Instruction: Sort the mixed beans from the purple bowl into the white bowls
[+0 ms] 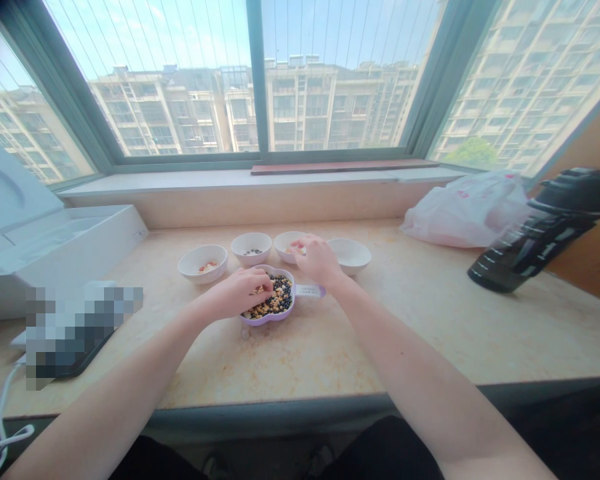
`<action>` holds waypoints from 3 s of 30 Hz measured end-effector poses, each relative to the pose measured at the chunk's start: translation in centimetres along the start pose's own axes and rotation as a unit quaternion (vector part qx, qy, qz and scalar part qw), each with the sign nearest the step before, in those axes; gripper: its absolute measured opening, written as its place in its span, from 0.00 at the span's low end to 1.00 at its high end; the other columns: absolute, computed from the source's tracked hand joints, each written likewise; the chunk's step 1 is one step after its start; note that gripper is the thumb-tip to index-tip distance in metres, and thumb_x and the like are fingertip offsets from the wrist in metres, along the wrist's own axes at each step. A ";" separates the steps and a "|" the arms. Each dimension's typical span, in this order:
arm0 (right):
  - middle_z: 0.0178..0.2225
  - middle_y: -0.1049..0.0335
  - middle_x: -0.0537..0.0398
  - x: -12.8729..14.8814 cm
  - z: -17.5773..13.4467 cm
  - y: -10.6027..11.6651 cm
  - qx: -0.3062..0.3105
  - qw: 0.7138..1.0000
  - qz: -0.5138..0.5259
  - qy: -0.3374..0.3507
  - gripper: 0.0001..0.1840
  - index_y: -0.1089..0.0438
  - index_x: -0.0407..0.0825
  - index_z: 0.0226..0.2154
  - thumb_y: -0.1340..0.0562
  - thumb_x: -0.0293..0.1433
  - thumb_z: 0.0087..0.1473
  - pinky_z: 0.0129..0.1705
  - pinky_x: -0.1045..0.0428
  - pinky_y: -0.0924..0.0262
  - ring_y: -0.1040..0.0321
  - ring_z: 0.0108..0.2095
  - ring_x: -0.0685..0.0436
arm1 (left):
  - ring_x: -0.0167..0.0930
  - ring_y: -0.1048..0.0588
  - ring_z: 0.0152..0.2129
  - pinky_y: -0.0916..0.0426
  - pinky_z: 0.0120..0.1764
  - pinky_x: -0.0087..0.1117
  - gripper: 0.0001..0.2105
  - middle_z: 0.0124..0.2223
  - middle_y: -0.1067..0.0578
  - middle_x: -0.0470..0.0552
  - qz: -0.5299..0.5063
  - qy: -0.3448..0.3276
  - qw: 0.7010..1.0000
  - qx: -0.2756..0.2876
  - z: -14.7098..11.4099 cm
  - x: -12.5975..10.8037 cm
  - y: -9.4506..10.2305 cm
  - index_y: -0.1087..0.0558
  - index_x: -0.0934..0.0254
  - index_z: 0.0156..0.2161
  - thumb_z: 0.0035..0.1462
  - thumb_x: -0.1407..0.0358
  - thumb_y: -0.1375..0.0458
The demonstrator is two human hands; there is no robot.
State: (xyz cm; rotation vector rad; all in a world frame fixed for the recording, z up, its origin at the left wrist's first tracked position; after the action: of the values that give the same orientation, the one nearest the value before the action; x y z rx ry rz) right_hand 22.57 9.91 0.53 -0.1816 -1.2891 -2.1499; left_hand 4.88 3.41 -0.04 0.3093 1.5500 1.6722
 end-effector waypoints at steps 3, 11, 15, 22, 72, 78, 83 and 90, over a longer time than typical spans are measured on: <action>0.41 0.22 0.46 0.5 0.0 0.3 -0.003 1.000 0.017 0.002 0.11 0.21 0.47 0.38 0.39 0.31 0.59 0.47 0.47 0.38 0.27 0.41 0.40 | 0.32 0.26 0.36 0.34 0.39 0.33 0.07 0.39 0.22 0.50 -0.097 0.029 0.993 -0.053 -0.2 0.0 0.9 0.26 0.63 0.37 0.64 0.66 0.47; 0.33 0.21 0.52 2.8 -1.1 -0.3 0.098 0.989 0.107 0.021 0.11 0.21 0.49 0.38 0.39 0.35 0.59 0.35 0.50 0.41 0.31 0.29 0.46 | 0.24 0.34 0.24 0.38 0.29 0.27 0.13 0.29 0.32 0.45 -0.519 0.085 0.839 -0.141 -0.2 0.6 2.4 0.34 0.62 0.36 0.62 0.54 0.43; 0.26 0.24 0.55 3.6 -1.8 -1.3 0.161 0.975 0.142 0.052 0.13 0.21 0.49 0.35 0.39 0.37 0.60 0.31 0.52 0.45 0.34 0.27 0.48 | 0.22 0.38 0.22 0.42 0.25 0.25 0.15 0.27 0.36 0.42 -0.610 0.097 0.773 -0.146 -0.3 0.6 2.5 0.33 0.63 0.36 0.55 0.54 0.36; 0.27 0.24 0.54 4.5 -2.4 -1.8 0.199 0.964 0.153 0.084 0.11 0.20 0.48 0.33 0.39 0.32 0.57 0.30 0.52 0.45 0.34 0.26 0.49 | 0.21 0.39 0.21 0.42 0.26 0.24 0.16 0.26 0.38 0.41 -0.633 0.099 0.754 -0.148 -0.3 0.7 2.4 0.31 0.63 0.35 0.52 0.55 0.33; 0.29 0.22 0.53 4.7 -2.4 -1.2 0.198 0.970 0.115 0.080 0.09 0.20 0.48 0.35 0.37 0.33 0.58 0.31 0.53 0.43 0.32 0.27 0.49 | 0.34 0.24 0.32 0.34 0.35 0.32 0.14 0.36 0.20 0.52 0.084 0.260 0.955 -0.118 -3.3 8.2 6.7 0.21 0.60 0.45 0.60 0.60 0.46; 0.34 0.23 0.51 6.8 -3.5 -2.0 0.240 0.951 0.080 0.178 0.07 0.20 0.49 0.36 0.36 0.31 0.57 0.37 0.51 0.41 0.30 0.34 0.45 | 0.28 0.28 0.24 0.40 0.29 0.28 0.13 0.28 0.23 0.46 -0.015 0.114 0.990 -0.082 -1.6 5.0 3.8 0.20 0.60 0.39 0.62 0.60 0.46; 0.34 0.24 0.51 7.6 -4.0 -2.7 0.280 0.940 0.048 0.191 0.08 0.21 0.50 0.31 0.37 0.27 0.56 0.36 0.50 0.42 0.31 0.34 0.43 | 0.29 0.27 0.25 0.41 0.27 0.28 0.11 0.29 0.22 0.47 -0.032 0.120 0.990 -0.061 -1.3 3.2 2.5 0.20 0.61 0.38 0.61 0.63 0.46; 0.34 0.23 0.53 7.3 -4.0 -3.2 0.296 0.940 0.071 0.153 0.08 0.21 0.51 0.32 0.36 0.25 0.53 0.34 0.51 0.42 0.31 0.32 0.45 | 0.30 0.26 0.26 0.39 0.28 0.28 0.11 0.30 0.21 0.49 -0.034 0.119 0.991 -0.052 -1.0 2.4 2.1 0.20 0.62 0.38 0.60 0.63 0.45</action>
State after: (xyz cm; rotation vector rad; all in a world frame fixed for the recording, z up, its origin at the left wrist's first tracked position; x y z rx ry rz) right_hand 15.68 4.51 -0.95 0.2881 -1.6044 -1.5108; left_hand 1.86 4.59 0.85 0.0008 1.6170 1.7792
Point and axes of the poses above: each hand's wrist, its own z-axis towards the middle knuckle, its own y-axis out of the back of the hand, x = y × z, the point moved 5 cm from there along z, towards the middle knuckle
